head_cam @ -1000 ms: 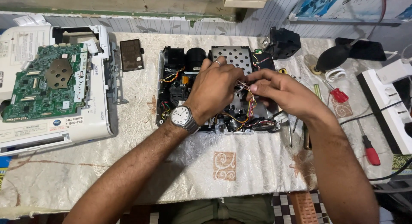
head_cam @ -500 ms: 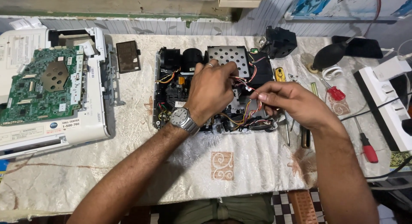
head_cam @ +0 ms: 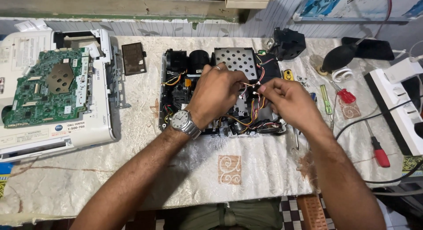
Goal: Disassembling and repairing the internal components of a digital projector, including unscrewing parts and managing circuit boards.
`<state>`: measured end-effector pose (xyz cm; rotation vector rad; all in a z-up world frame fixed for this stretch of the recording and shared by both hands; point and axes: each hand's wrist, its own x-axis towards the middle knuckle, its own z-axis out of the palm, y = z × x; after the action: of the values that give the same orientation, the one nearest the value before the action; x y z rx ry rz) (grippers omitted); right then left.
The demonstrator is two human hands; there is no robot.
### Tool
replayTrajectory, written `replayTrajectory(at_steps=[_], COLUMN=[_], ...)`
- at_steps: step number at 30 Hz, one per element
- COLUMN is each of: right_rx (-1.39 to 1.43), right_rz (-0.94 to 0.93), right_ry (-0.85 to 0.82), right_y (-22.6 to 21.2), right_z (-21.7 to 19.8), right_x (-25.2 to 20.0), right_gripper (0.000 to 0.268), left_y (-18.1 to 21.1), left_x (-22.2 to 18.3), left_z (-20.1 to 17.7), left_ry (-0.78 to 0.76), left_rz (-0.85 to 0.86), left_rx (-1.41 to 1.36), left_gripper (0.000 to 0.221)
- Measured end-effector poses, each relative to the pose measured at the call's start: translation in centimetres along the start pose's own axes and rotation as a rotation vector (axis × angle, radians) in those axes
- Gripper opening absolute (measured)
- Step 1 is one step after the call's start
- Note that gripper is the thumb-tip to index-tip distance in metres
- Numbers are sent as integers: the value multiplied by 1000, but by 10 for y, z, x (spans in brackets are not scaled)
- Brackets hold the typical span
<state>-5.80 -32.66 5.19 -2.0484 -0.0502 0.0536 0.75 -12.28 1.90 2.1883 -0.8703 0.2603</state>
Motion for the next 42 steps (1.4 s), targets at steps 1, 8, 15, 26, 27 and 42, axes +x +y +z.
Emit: replayTrajectory(at_steps=[1, 8, 15, 26, 27, 42], right_rx=[28, 220, 174, 128, 93, -401], right_rz=[-2, -150, -157, -171, -171, -569], right_ry=[27, -109, -225, -132, -123, -162], right_y=[4, 24, 15, 24, 24, 19], right_z=[-1, -10, -11, -12, -13, -5], right_x=[-1, -6, -18, -12, -13, -29], right_gripper=[18, 22, 25, 43, 46, 37], left_y=[-1, 6, 28, 15, 16, 9], left_x=[0, 0, -30, -63, -64, -73], left_z=[2, 5, -27, -39, -37, -5], left_ry=[12, 27, 24, -5, -11, -39], left_rz=[-5, 23, 180, 145, 144, 149], left_rx=[-6, 69, 143, 120, 120, 124], left_gripper=[16, 15, 53, 25, 18, 9])
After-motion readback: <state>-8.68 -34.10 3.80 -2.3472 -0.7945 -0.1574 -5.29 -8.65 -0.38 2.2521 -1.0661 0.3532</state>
